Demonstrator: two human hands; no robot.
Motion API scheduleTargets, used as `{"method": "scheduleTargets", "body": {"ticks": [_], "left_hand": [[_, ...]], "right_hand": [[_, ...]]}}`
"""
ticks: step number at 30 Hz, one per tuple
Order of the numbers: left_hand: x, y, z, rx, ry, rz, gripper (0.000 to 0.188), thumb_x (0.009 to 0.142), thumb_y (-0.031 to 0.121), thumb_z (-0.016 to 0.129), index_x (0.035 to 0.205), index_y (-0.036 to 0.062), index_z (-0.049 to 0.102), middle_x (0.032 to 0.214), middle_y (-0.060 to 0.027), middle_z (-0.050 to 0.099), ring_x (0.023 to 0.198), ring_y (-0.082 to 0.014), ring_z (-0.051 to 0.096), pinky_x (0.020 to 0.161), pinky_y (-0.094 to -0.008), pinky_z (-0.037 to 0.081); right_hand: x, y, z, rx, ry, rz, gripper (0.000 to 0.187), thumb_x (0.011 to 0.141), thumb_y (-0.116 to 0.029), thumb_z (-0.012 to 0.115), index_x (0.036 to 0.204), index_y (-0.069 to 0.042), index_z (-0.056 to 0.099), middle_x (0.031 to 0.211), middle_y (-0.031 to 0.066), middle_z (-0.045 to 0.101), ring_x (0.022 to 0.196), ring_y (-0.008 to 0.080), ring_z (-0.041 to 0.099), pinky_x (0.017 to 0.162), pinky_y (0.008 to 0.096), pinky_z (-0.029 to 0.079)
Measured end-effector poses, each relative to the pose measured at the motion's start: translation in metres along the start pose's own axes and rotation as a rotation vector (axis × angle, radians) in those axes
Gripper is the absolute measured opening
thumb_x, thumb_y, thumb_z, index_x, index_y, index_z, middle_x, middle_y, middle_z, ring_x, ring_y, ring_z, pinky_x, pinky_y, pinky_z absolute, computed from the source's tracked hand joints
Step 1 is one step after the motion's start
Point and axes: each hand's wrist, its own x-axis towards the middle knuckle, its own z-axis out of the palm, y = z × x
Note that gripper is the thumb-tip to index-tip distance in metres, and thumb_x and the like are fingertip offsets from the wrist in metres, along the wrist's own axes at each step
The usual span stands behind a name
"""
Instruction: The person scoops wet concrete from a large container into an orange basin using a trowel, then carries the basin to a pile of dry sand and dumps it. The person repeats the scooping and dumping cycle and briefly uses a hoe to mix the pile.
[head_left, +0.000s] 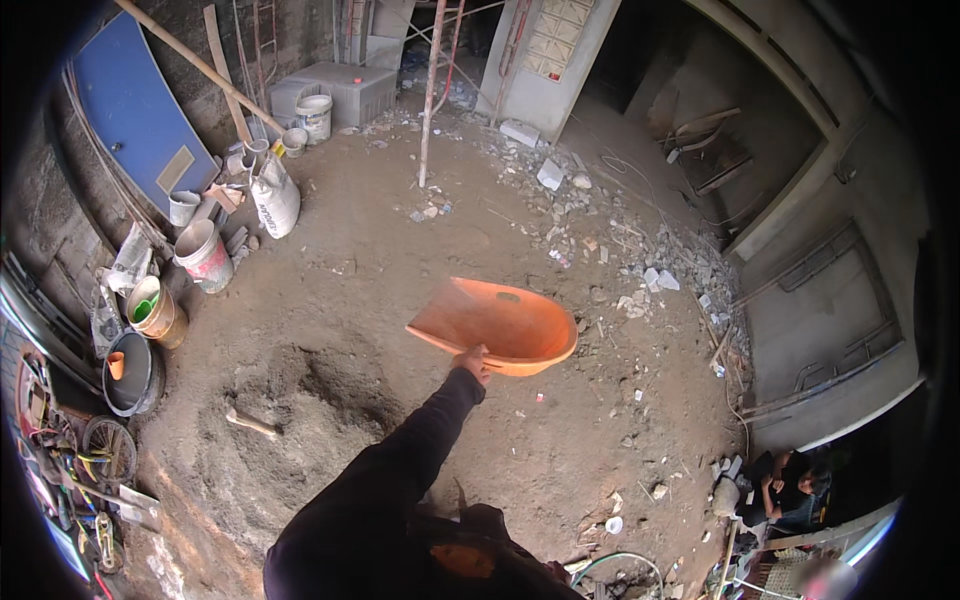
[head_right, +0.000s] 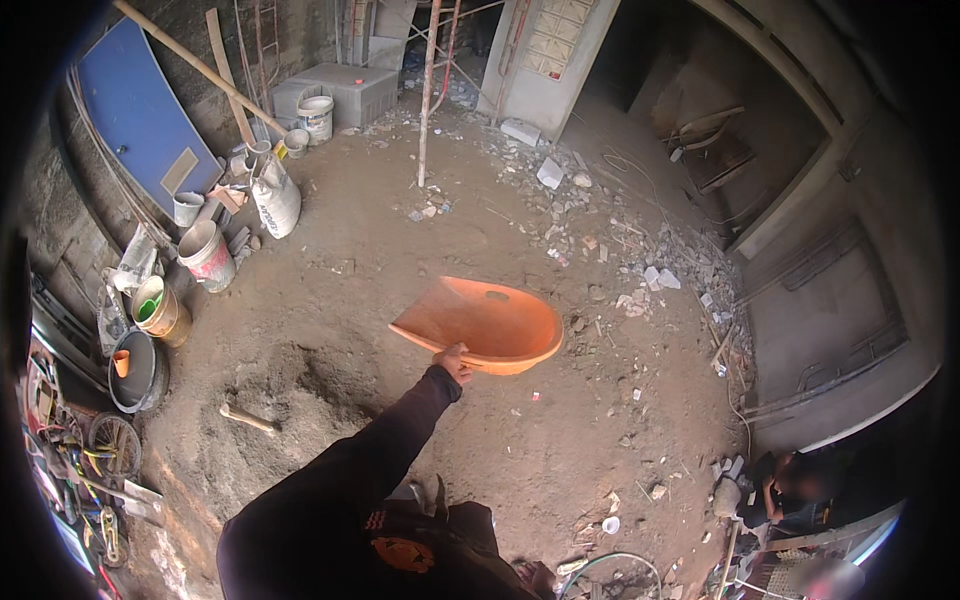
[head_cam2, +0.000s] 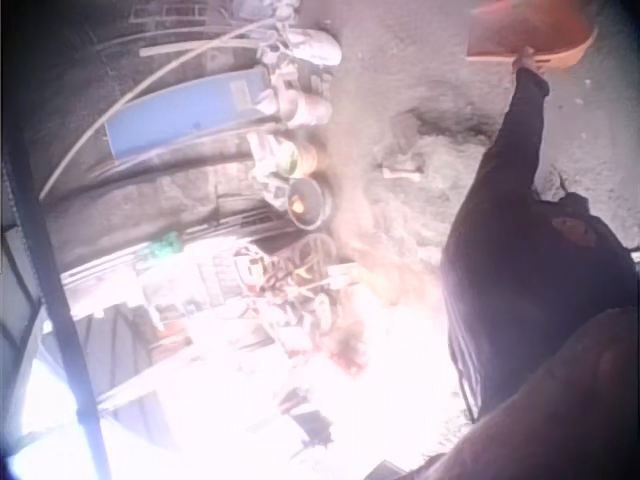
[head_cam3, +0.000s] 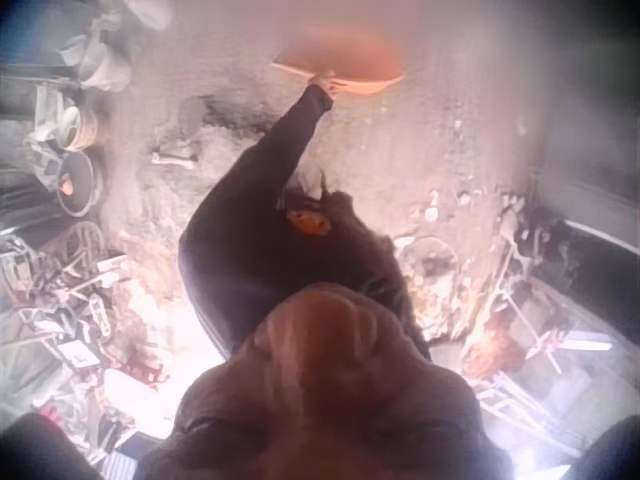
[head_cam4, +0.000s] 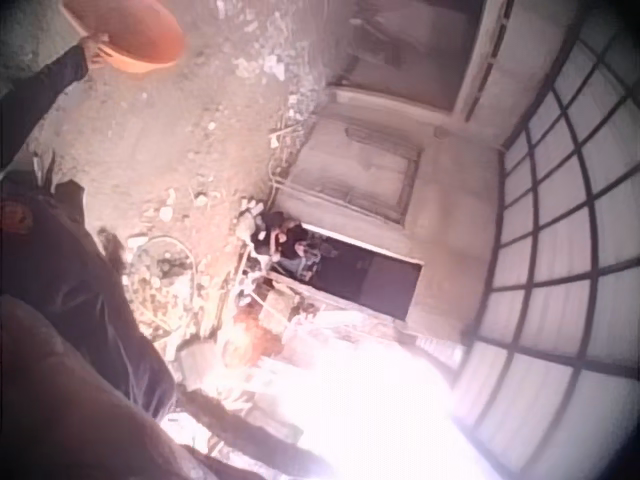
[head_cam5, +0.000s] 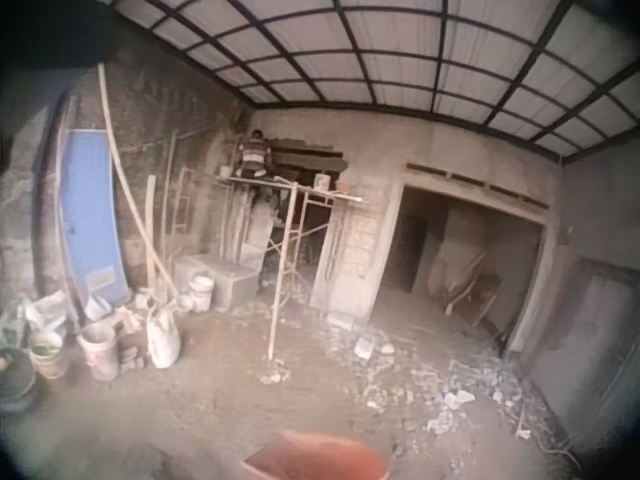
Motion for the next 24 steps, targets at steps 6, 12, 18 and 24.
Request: {"method": "scheduleTargets", "body": {"ticks": [6,12,18,24], "left_hand": [[0.054,0.01,0.059,-0.041,0.144,0.138,0.019,0.082,0.016,0.061,0.093,0.0013,0.055,0.092,-0.0129,0.051,0.067,-0.0222,0.052,0.064,-0.0378,0.051],[0.204,0.054,0.031,-0.236,0.0,0.174,0.03,0.082,0.015,0.063,0.106,0.0014,0.051,0.1,-0.0178,0.053,0.08,-0.0283,0.057,0.074,-0.0409,0.051],[0.187,0.128,0.131,0.181,-0.356,0.194,0.064,0.086,0.034,0.063,0.138,0.0085,0.036,0.135,-0.012,0.043,0.115,-0.0338,0.051,0.084,-0.0493,0.05],[0.185,0.05,-0.106,0.158,0.156,-0.023,0.037,0.091,0.037,0.052,0.108,0.0047,0.055,0.107,-0.0126,0.06,0.095,-0.0265,0.062,0.076,-0.0418,0.053]], "right_hand": [[0.13,-0.161,0.139,-0.065,-0.019,0.023,0.016,0.09,-0.022,0.046,0.082,-0.009,0.047,0.079,0.0051,0.047,0.073,0.0219,0.051,0.065,0.0365,0.043],[0.227,-0.296,0.27,-0.299,-0.201,0.073,0.016,0.088,-0.02,0.045,0.075,-0.012,0.045,0.072,0.0011,0.041,0.066,0.0178,0.045,0.061,0.0328,0.039],[0.272,-0.476,0.271,-0.444,-0.216,0.01,0.019,0.086,-0.018,0.044,0.068,-0.015,0.042,0.064,-0.003,0.034,0.059,0.0138,0.04,0.056,0.0291,0.036],[0.335,-0.606,0.469,-0.738,-0.229,-0.208,0.034,0.094,-0.038,0.045,0.09,-0.005,0.053,0.087,0.0052,0.059,0.08,0.0181,0.059,0.075,0.0349,0.049]]}}
